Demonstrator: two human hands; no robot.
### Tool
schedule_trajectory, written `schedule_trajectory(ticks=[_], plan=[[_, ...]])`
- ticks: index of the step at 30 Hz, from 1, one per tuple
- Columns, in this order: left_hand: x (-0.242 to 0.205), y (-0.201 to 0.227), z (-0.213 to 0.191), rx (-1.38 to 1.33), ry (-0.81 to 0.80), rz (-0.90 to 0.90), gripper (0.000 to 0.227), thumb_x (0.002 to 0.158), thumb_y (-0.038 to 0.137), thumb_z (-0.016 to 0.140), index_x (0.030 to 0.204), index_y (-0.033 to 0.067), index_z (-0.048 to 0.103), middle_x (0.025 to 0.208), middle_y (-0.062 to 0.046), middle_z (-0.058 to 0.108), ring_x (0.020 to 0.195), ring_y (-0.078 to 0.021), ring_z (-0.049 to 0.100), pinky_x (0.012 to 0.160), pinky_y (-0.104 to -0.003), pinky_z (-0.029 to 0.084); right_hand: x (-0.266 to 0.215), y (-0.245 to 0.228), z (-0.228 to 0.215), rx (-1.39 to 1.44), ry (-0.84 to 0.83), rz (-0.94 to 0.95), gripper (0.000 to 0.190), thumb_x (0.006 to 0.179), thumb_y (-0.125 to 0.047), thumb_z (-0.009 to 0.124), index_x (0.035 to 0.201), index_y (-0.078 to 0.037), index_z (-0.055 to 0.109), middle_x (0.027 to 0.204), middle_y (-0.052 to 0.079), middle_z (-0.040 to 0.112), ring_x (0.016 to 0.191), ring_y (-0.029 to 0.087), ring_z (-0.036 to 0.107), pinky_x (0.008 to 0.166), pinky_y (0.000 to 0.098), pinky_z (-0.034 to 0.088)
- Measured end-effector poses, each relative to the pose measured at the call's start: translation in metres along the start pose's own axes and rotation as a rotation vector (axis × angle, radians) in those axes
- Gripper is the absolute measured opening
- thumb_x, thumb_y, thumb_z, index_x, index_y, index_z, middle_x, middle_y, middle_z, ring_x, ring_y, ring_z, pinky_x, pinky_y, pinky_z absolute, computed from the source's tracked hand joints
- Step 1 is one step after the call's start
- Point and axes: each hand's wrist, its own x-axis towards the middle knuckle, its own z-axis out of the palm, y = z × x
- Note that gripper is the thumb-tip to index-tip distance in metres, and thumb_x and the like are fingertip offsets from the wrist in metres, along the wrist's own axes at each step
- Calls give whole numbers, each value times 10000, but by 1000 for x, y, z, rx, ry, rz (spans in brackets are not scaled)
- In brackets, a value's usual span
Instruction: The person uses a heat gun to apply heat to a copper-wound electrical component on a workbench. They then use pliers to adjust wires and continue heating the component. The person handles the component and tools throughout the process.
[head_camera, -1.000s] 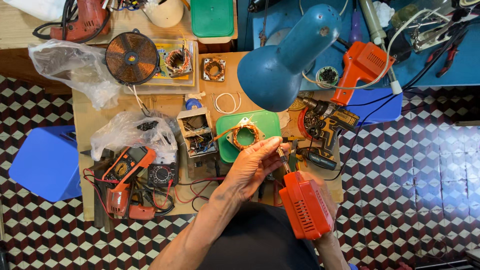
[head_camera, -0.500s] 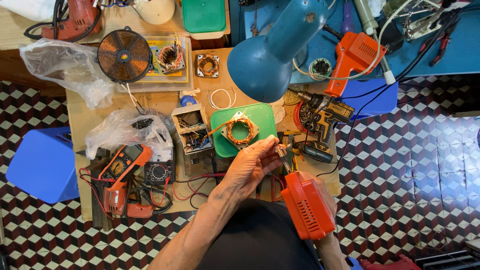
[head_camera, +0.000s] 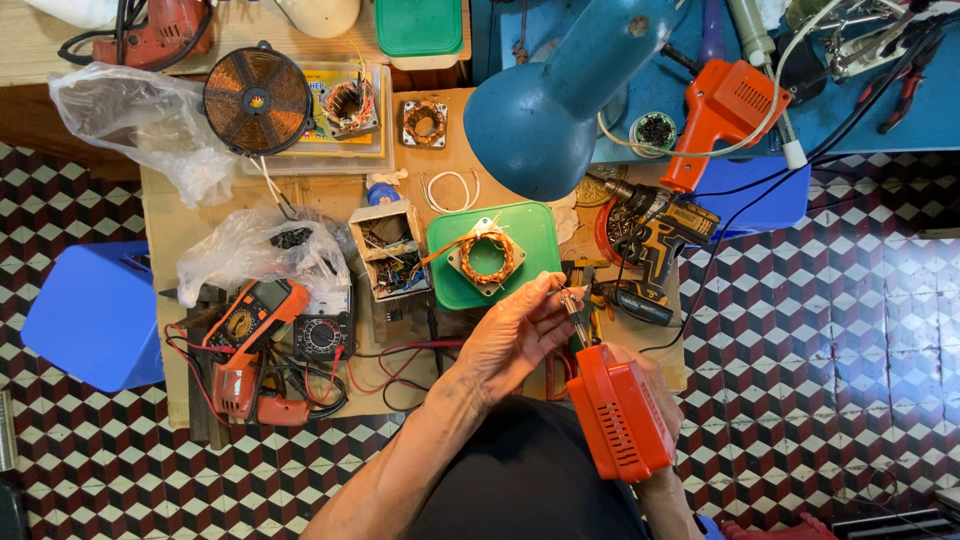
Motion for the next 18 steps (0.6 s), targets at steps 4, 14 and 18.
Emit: schedule_trajectory(ticks=[4,14,18], plan=[[4,-3,-6,0,1,-13,246,975,317,691,1134,130,669,1156,-66,738,1091,-157,670,979,-336,519,-1,6,1,13,18,-57,424,878,-217,780,1241,-52,635,1144,91,677,1024,207,719,847,319,625],[2,-19,-15,-37,28,-89,236,951,304,683,1056,92,679,1169,-117,719,1115,-221,659,1016,-382,533,-43,1,2,372,-21,303,407,883,-6,709,1276,24,607,1176,84,685,1004,165,701,858,258,598],[-3,-28,-20,-82,99,-115,233,950,272,710,1008,49,671,1176,-159,709,1114,-246,662,1030,-402,543,-64,5,15,1308,45,607,355,1021,-113,645,1335,47,604,1130,127,700,961,183,709,831,295,599]])
